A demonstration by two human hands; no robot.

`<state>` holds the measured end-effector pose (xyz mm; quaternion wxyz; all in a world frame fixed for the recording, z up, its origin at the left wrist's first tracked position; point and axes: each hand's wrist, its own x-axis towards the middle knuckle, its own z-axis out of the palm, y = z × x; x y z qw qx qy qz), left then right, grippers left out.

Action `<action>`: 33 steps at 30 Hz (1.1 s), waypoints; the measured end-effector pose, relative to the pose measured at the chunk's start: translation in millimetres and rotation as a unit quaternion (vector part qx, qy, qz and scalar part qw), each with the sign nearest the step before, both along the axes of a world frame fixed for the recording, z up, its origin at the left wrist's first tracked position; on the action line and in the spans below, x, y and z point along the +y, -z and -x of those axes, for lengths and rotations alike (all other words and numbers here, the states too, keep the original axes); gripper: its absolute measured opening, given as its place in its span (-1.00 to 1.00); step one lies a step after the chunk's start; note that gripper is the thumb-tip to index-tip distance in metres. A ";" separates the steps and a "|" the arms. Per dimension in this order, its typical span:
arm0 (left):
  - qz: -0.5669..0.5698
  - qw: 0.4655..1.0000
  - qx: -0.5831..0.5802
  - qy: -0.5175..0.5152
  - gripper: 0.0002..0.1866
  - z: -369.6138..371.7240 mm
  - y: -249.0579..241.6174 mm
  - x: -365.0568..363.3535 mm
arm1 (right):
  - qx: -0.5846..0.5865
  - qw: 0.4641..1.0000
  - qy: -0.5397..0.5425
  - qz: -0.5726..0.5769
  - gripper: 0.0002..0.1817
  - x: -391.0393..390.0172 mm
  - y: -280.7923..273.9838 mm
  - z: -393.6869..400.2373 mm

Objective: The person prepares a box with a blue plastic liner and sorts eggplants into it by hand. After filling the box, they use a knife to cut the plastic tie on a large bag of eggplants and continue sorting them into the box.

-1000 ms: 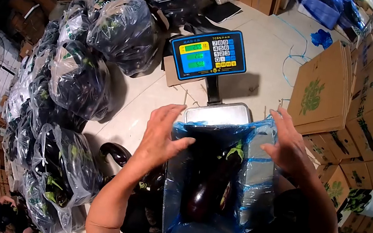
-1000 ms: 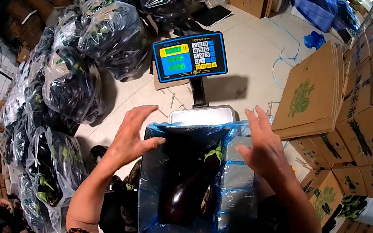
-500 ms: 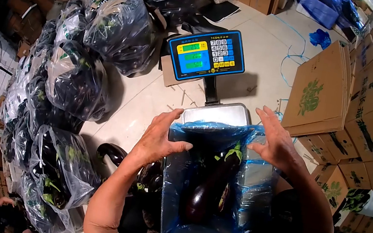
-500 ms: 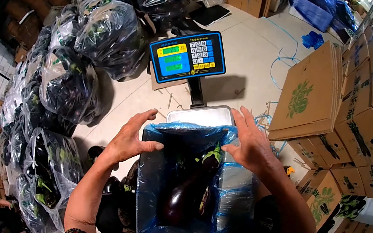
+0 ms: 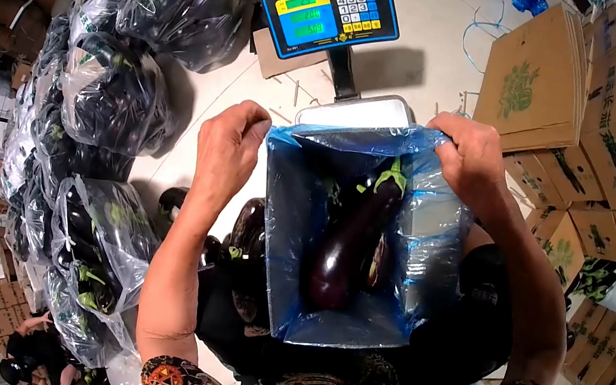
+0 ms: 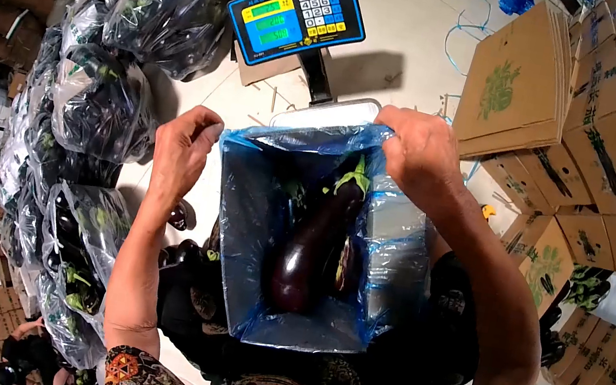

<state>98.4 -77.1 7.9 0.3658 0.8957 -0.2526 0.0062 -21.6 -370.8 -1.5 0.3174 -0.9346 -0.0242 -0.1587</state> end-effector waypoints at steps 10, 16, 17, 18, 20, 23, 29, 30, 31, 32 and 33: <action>0.011 0.983 0.120 0.141 -0.74 47.9 -26.5 4.6 | 0.303 0.937 -0.137 0.105 -0.89 8.6 -1.9 81.2; -0.038 0.995 0.066 0.057 -0.56 21.8 20.4 11.0 | 0.313 0.913 -0.202 0.166 -0.90 20.4 7.0 106.0; -0.050 0.997 0.043 0.040 -0.63 19.8 25.9 10.4 | 0.250 0.944 -0.175 0.126 -0.90 19.4 7.9 107.2; -0.061 0.998 0.019 0.022 -0.69 18.2 30.0 9.9 | 0.185 0.968 -0.149 0.086 -0.89 18.6 7.3 107.2; -0.057 0.998 -0.038 -0.005 -0.79 16.9 29.2 8.5 | 0.135 0.984 -0.080 0.088 -0.80 16.6 -3.2 100.6; -0.028 0.988 -0.152 -0.004 -0.87 21.5 19.7 3.7 | 0.073 0.994 -0.054 0.054 -0.66 24.0 -6.7 83.0; -0.056 0.953 -0.138 0.263 -0.70 67.1 15.1 -8.8 | 0.101 0.992 -0.075 -0.019 -0.52 70.6 41.5 12.4; -0.119 0.936 -0.081 0.322 -0.64 84.4 18.6 -7.7 | 0.149 0.980 -0.123 -0.048 -0.61 76.8 46.1 2.2; -0.168 0.902 -0.061 0.392 -0.66 98.1 18.6 -6.1 | 0.237 0.958 -0.159 0.040 -0.70 89.9 51.3 0.6; -0.206 0.885 -0.021 0.418 -0.71 113.8 18.0 -5.0 | 0.321 0.918 -0.193 0.130 -0.79 103.2 52.5 6.2; -0.238 0.871 0.019 0.430 -0.76 122.9 13.5 -1.6 | 0.294 0.919 -0.231 0.128 -0.84 107.4 50.0 23.1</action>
